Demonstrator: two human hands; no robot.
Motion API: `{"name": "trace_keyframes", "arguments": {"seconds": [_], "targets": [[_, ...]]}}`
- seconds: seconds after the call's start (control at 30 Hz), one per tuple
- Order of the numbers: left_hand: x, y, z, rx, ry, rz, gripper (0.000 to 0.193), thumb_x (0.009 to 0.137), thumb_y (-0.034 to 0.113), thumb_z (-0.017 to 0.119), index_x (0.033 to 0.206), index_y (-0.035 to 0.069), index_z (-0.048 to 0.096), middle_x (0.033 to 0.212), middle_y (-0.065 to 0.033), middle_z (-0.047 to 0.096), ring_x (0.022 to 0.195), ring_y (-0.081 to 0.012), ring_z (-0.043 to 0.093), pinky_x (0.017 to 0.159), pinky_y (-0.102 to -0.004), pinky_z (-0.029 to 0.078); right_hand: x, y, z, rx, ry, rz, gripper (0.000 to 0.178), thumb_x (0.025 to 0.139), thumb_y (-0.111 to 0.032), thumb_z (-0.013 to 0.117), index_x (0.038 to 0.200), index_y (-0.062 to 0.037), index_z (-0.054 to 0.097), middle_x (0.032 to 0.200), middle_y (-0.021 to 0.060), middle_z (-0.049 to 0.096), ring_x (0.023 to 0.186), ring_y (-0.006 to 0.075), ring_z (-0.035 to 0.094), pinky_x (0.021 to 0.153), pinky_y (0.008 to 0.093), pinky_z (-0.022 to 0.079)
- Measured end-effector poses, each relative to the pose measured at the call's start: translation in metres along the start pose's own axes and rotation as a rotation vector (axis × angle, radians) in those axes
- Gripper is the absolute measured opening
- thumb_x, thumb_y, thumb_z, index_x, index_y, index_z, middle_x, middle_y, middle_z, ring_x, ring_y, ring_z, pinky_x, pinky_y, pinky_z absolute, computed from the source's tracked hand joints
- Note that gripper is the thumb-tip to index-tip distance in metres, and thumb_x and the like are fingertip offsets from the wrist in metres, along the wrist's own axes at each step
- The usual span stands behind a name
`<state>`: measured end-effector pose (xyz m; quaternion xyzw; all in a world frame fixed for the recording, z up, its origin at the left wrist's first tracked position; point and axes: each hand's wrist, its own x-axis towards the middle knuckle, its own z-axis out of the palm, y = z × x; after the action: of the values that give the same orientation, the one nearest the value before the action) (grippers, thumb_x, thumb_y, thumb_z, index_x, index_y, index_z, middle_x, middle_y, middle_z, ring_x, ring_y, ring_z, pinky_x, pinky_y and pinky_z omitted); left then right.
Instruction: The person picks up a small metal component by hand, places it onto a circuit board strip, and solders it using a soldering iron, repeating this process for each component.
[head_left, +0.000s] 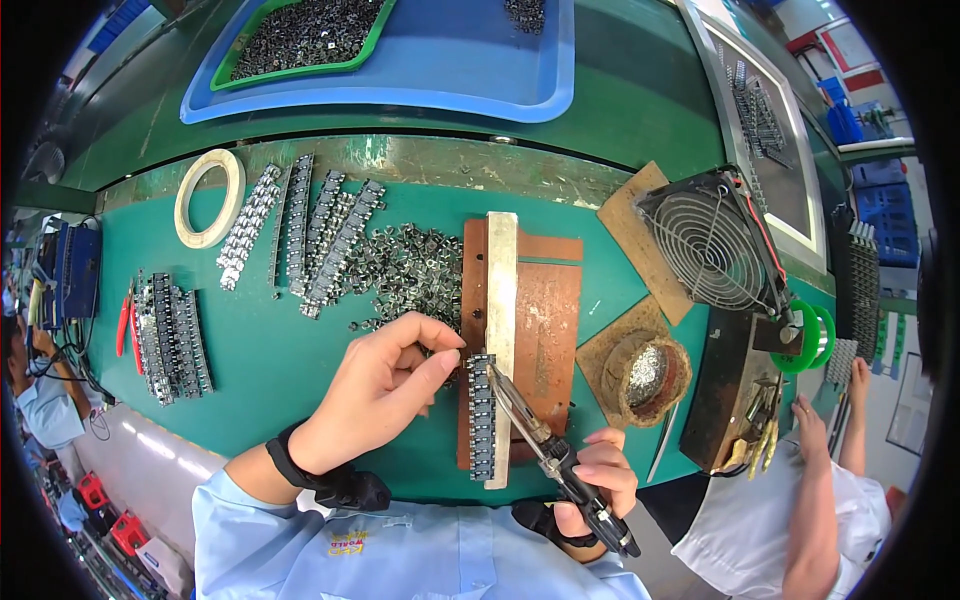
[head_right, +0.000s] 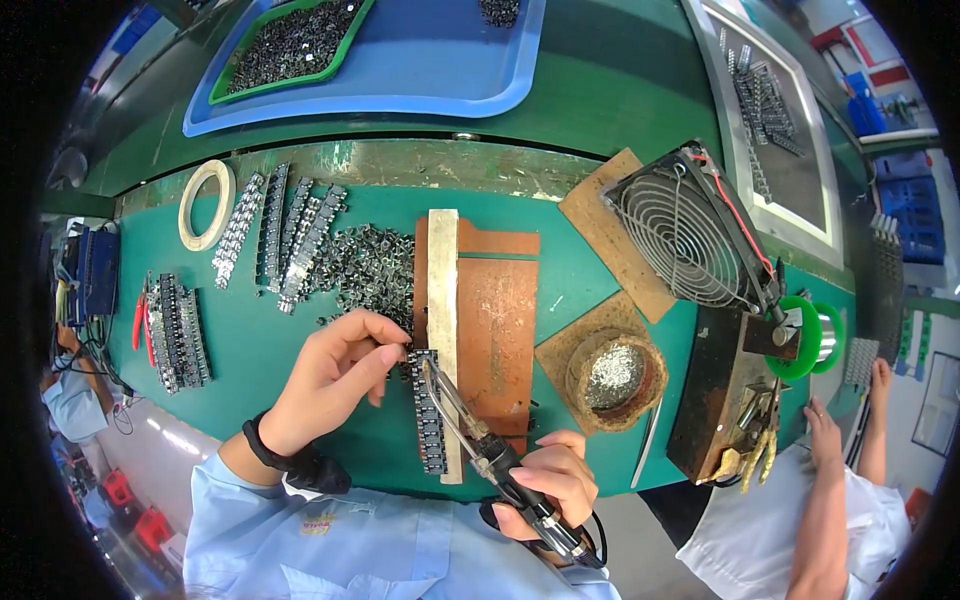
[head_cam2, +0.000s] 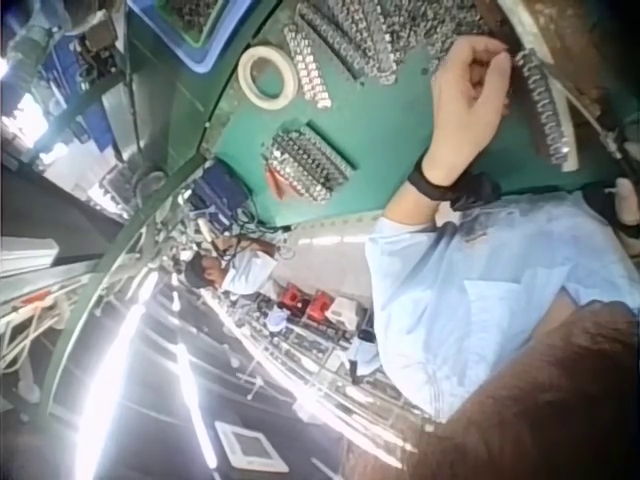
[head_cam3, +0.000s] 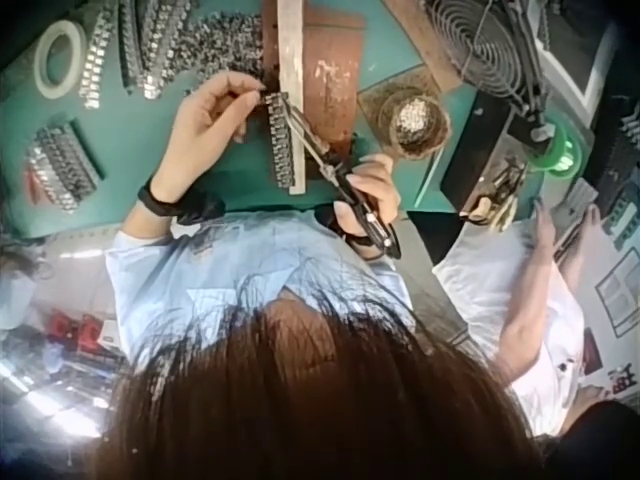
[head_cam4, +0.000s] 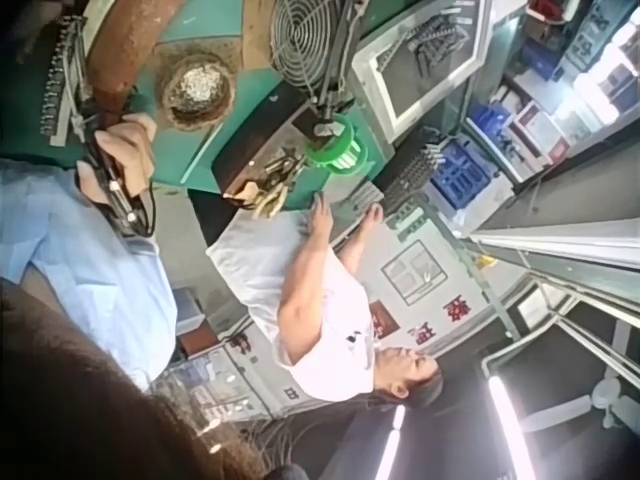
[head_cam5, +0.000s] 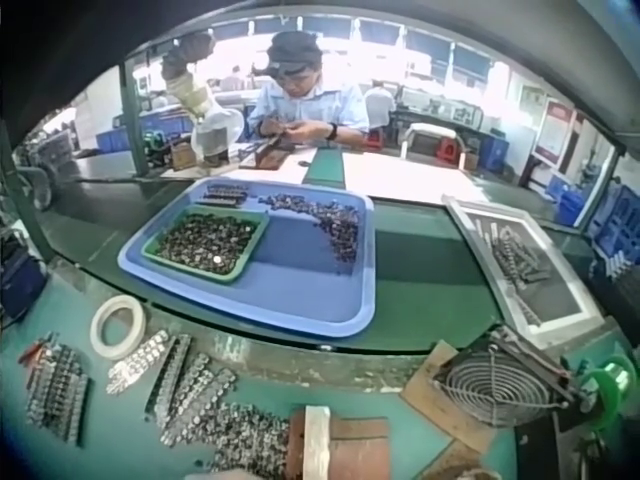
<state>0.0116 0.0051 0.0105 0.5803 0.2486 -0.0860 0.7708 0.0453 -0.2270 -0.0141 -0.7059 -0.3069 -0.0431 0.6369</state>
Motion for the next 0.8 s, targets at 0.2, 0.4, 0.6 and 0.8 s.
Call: {"name": "trace_keyframes", "arguments": {"seconds": [0.2, 0.4, 0.6, 0.8], "targets": [[-0.001, 0.0, -0.003, 0.59, 0.048, 0.324, 0.009, 0.082, 0.003, 0.056, 0.09, -0.001, 0.058, 0.073, -0.004, 0.056, 0.057, -0.0089, 0.053, 0.049, -0.0224, 0.042, 0.001, -0.001, 0.001, -0.005, -0.007, -0.012, 0.035, 0.061, -0.025, 0.073, 0.085, -0.0043, 0.057, 0.056, 0.0037, 0.054, 0.05, 0.0159, 0.051, 0.061, 0.0337, 0.039], [0.0, -0.004, -0.001, 0.74, 0.099, 0.564, 0.008, 0.08, 0.002, 0.058, 0.086, -0.002, 0.06, 0.071, -0.0065, 0.056, 0.056, -0.0115, 0.053, 0.049, -0.022, 0.041, 0.001, 0.0, 0.0, -0.012, -0.016, -0.012, 0.035, 0.061, -0.025, 0.072, 0.084, -0.0041, 0.057, 0.056, 0.0035, 0.054, 0.049, 0.0157, 0.05, 0.06, 0.0332, 0.039], [0.0, 0.0, -0.001, 0.638, 0.031, 0.376, 0.009, 0.078, 0.003, 0.06, 0.087, 0.001, 0.059, 0.072, -0.0082, 0.054, 0.054, -0.0187, 0.053, 0.047, -0.0275, 0.041, 0.002, 0.0, 0.001, -0.013, -0.022, -0.023, 0.035, 0.061, -0.025, 0.072, 0.084, -0.0042, 0.057, 0.056, 0.0034, 0.054, 0.048, 0.0157, 0.05, 0.059, 0.0329, 0.039], [0.004, -0.011, -0.002, 0.787, 0.102, 0.689, 0.013, 0.075, 0.001, 0.06, 0.088, 0.001, 0.058, 0.073, -0.0081, 0.054, 0.056, -0.021, 0.055, 0.048, -0.0304, 0.044, 0.002, 0.0, 0.001, -0.005, -0.022, -0.015, 0.035, 0.062, -0.025, 0.073, 0.084, -0.0042, 0.057, 0.057, 0.0034, 0.054, 0.049, 0.0159, 0.05, 0.058, 0.0326, 0.039]]}}
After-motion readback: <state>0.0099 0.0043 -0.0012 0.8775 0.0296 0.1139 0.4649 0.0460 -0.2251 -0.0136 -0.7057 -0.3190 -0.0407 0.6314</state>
